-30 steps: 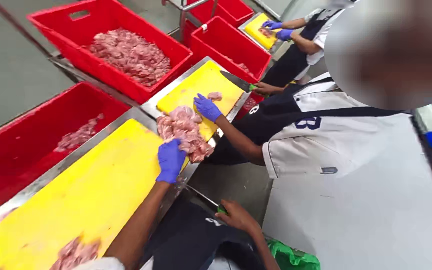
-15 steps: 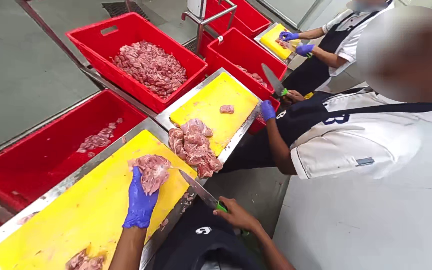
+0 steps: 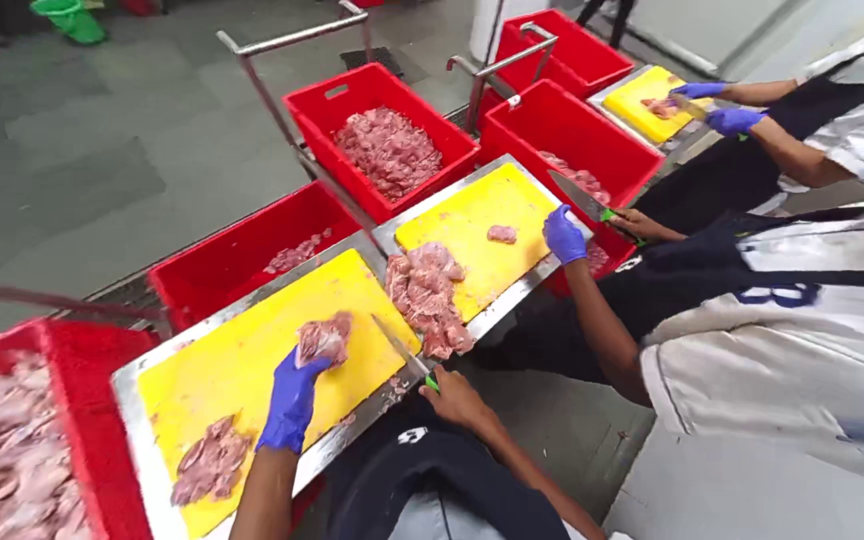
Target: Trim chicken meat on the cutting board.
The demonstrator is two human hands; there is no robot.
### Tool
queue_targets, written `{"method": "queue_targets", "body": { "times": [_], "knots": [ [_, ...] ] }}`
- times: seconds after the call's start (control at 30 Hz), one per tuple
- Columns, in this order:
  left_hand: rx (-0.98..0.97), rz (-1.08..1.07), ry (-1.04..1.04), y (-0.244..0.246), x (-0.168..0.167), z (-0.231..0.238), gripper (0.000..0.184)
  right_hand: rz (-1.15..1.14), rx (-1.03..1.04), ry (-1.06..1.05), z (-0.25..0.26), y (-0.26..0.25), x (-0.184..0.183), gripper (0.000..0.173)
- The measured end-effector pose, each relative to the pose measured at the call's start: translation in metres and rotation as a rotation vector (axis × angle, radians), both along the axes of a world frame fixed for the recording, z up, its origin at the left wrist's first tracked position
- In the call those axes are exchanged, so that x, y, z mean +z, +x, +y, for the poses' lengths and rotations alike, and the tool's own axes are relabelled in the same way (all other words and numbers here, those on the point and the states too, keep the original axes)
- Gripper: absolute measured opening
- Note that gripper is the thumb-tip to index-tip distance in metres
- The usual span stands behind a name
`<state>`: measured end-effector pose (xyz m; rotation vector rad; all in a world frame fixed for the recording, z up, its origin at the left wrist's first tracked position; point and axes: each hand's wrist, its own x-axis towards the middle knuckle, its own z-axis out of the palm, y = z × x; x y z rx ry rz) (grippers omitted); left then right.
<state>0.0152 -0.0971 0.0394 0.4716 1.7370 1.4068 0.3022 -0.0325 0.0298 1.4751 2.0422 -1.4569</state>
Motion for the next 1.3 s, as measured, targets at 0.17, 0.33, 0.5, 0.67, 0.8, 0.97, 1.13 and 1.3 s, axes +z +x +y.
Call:
{"method": "queue_targets", "body": {
  "times": [0.17,0.33,0.5,0.67,0.8,0.97,1.13,1.3],
  "knots": [
    [-0.065,0.014,0.031,-0.016,0.006,-0.014,0.051,-0.008,-0.007,0.045,-0.011,-0.007,-0.005,0.052],
    [-0.145,0.049,-0.021,-0.047,0.016,-0.006,0.047,-0.083,-0.048,0.121,-0.006,-0.032,0.001,0.05],
    [-0.26,0.253,-0.11,-0.083,0.035,0.003,0.039,-0.209,-0.058,0.198,-0.013,-0.058,0.009,0.052],
    [-0.561,0.844,-0.109,-0.1,0.053,0.014,0.048,-0.273,-0.064,0.233,-0.016,-0.068,0.011,0.051],
    [-1.014,1.037,-0.208,-0.101,-0.001,-0.002,0.062,-0.321,-0.045,0.277,-0.017,-0.077,0.014,0.05],
    [-0.512,0.798,-0.001,-0.096,-0.043,-0.032,0.067,-0.22,-0.021,0.319,-0.027,-0.079,0.017,0.052],
    [-0.09,0.756,-0.022,-0.061,-0.046,-0.031,0.03,-0.107,0.227,0.312,-0.025,-0.096,0.016,0.061],
    [-0.09,0.84,-0.112,-0.045,-0.059,-0.019,0.024,-0.221,0.405,0.253,-0.009,-0.119,0.033,0.06]
  ]
}}
